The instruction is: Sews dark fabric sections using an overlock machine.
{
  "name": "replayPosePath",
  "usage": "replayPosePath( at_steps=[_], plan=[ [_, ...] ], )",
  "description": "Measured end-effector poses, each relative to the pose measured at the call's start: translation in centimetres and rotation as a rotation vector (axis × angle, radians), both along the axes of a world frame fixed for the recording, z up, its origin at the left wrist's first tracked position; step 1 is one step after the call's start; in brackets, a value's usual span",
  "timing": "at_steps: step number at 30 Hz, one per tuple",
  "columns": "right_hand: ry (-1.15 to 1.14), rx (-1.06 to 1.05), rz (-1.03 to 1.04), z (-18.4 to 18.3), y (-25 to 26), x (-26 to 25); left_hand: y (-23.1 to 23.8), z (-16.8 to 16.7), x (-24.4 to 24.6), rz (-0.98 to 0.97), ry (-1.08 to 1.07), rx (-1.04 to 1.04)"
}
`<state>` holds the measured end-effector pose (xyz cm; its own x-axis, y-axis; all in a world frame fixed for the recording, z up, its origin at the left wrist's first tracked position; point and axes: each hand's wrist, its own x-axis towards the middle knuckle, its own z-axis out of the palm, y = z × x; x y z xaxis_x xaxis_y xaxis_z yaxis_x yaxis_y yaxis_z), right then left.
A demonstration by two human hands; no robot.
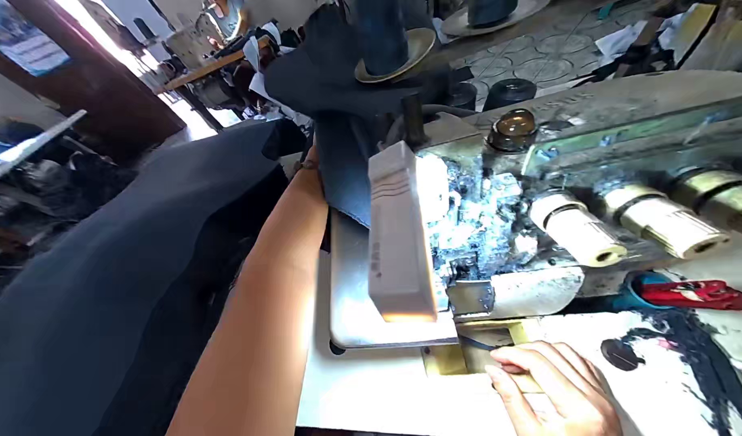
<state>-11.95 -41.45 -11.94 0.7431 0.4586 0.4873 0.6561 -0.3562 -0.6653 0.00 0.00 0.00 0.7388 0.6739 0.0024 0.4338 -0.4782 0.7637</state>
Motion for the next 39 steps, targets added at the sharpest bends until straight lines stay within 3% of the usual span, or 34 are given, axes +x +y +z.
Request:
replayPosePath(
  at_steps=[3, 6, 8, 12, 16, 23, 27, 31, 33, 35, 37, 39],
  plan=[
    [0.003, 0.004, 0.004, 0.1, 0.1, -0.1, 0.4, -0.3, -5.5, -0.123, 0.343, 0.482],
    [-0.009, 0.004, 0.000, 0.2, 0.2, -0.1, -0.3, 0.8, -12.5, -0.435, 0.424, 0.700],
    [-0.027, 0.024, 0.008, 0.0, 0.2, -0.1, -2.4, 3.0, -18.9, -0.527, 0.520, 0.752],
    [-0.047, 0.031, 0.039, -0.2, 0.2, 0.0, -4.2, 5.4, -33.5, -0.229, 0.416, 0.797],
    [-0.080, 0.019, 0.042, -0.5, 0.2, 0.3, -2.4, 4.1, -41.4, 0.141, 0.334, 0.801],
    [-0.072, 0.060, -0.009, -0.3, 0.1, 0.0, -1.8, 3.6, -42.9, 0.105, 0.076, 0.729],
    [-0.048, 0.099, -0.026, 0.0, 0.0, -0.2, -1.0, 5.6, -42.9, 0.153, 0.103, 0.561],
    [0.057, 0.418, -0.010, 0.6, -0.1, -1.4, -2.0, 6.8, -42.6, 0.241, 0.158, 0.500],
    [0.312, 0.531, 0.131, 1.8, -0.1, -4.3, -4.6, 7.2, -42.6, 0.183, 0.187, 0.474],
    [0.567, 0.472, 0.441, 2.1, 0.1, -8.4, -8.7, 6.2, -43.0, 0.019, 0.195, 0.425],
    [0.865, 0.359, 0.803, 1.8, 1.7, -12.4, -13.8, 4.0, -43.7, -0.182, 0.237, 0.268],
    [1.198, 0.311, 0.991, 1.5, 4.0, -14.9, -19.2, 1.1, -44.5, -0.365, 0.271, 0.105]
  ],
)
